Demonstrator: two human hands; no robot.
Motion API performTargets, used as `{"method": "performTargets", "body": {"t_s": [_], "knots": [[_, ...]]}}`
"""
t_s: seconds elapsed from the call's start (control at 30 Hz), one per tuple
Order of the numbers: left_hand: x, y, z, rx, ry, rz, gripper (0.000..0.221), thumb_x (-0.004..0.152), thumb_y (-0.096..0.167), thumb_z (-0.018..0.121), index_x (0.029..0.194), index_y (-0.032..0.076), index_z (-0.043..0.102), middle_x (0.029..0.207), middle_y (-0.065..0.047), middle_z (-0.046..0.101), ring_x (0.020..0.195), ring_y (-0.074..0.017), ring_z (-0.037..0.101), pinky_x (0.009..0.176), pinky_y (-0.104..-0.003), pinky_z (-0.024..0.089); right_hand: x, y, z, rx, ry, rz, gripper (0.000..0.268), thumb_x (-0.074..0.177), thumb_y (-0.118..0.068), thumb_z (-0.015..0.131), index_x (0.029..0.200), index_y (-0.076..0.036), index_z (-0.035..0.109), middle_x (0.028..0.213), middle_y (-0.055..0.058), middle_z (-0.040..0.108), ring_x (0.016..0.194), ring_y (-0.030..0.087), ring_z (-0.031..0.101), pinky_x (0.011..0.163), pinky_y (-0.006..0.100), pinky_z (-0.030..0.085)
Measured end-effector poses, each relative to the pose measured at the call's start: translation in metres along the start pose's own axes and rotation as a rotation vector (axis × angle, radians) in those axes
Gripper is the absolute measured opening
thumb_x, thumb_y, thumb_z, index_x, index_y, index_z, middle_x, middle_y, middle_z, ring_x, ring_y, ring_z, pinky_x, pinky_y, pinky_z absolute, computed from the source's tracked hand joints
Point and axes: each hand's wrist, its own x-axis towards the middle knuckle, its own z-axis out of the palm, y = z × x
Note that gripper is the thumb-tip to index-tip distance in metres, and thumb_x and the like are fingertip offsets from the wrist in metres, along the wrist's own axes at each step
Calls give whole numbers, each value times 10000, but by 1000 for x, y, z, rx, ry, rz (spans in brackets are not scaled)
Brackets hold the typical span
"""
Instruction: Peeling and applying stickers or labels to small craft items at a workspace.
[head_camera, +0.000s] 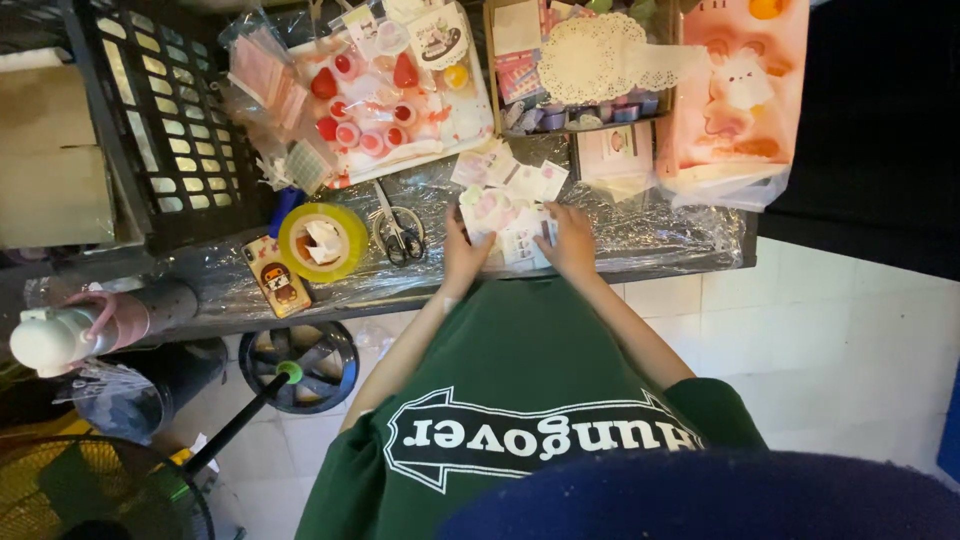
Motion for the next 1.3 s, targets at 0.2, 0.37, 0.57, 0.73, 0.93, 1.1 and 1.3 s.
{"method": "performTargets", "body": {"t_s": [0.2, 0.37, 0.57, 0.73, 0.93, 1.1, 1.3], "knots": [[14, -46, 10, 160, -210, -91, 578, 789, 371, 875, 1203, 60, 620, 1018, -125, 770, 869, -240, 753, 770, -365, 591, -2, 2, -10, -24, 3, 156, 699, 706, -218, 935, 1297, -111, 578, 1146, 122, 595, 1119, 365, 580, 900, 460, 513], [5, -20, 24, 121, -355, -88, 543, 812, 350, 843, 1215, 52, 634, 1045, -135, 773, 901, -233, 753, 792, -363, 582, -3, 2, 3, 257, -10, 89, 757, 696, -207, 911, 1351, -109, 544, 1189, 135, 574, 1022, 262, 643, 870, 383, 568], [21, -53, 24, -163, -297, 16, 509, 857, 147, 799, 1309, 27, 600, 1116, -133, 762, 986, -196, 738, 840, -327, 580, 0, 38, 22, 414, 37, 148, 654, 783, -185, 864, 1351, -87, 555, 1105, 104, 631, 904, 209, 638, 773, 349, 568], [32, -77, -6, -346, -261, -45, 493, 892, 73, 765, 1340, 17, 568, 1156, -113, 745, 1008, -173, 719, 857, -306, 571, 13, 46, 19, 548, 108, 208, 312, 972, -169, 730, 1262, -86, 650, 1063, 42, 725, 881, 134, 690, 775, 316, 579], [29, -81, -14, -412, -238, -64, 483, 904, 64, 762, 1343, 1, 570, 1207, -113, 723, 1049, -173, 698, 895, -306, 563, 42, -1, 8, 239, -10, 55, 424, 949, -229, 745, 1351, -114, 668, 971, 141, 712, 791, 255, 667, 726, 364, 548], [29, -75, -15, -418, -248, -43, 469, 907, 65, 762, 1333, -10, 579, 1225, -116, 725, 1081, -177, 701, 932, -315, 559, 65, 20, 54, 408, -36, 37, 230, 1022, -283, 702, 1076, -60, 712, 900, 131, 735, 759, 254, 697, 692, 361, 538], [26, -96, -13, -439, -188, -107, 484, 898, 71, 761, 1331, -7, 561, 1232, -119, 711, 1087, -186, 689, 938, -327, 551, 60, 20, 35, 553, -193, 302, 253, 1026, -262, 655, 1005, -13, 697, 855, 84, 762, 625, 205, 641, 607, 332, 505]]}}
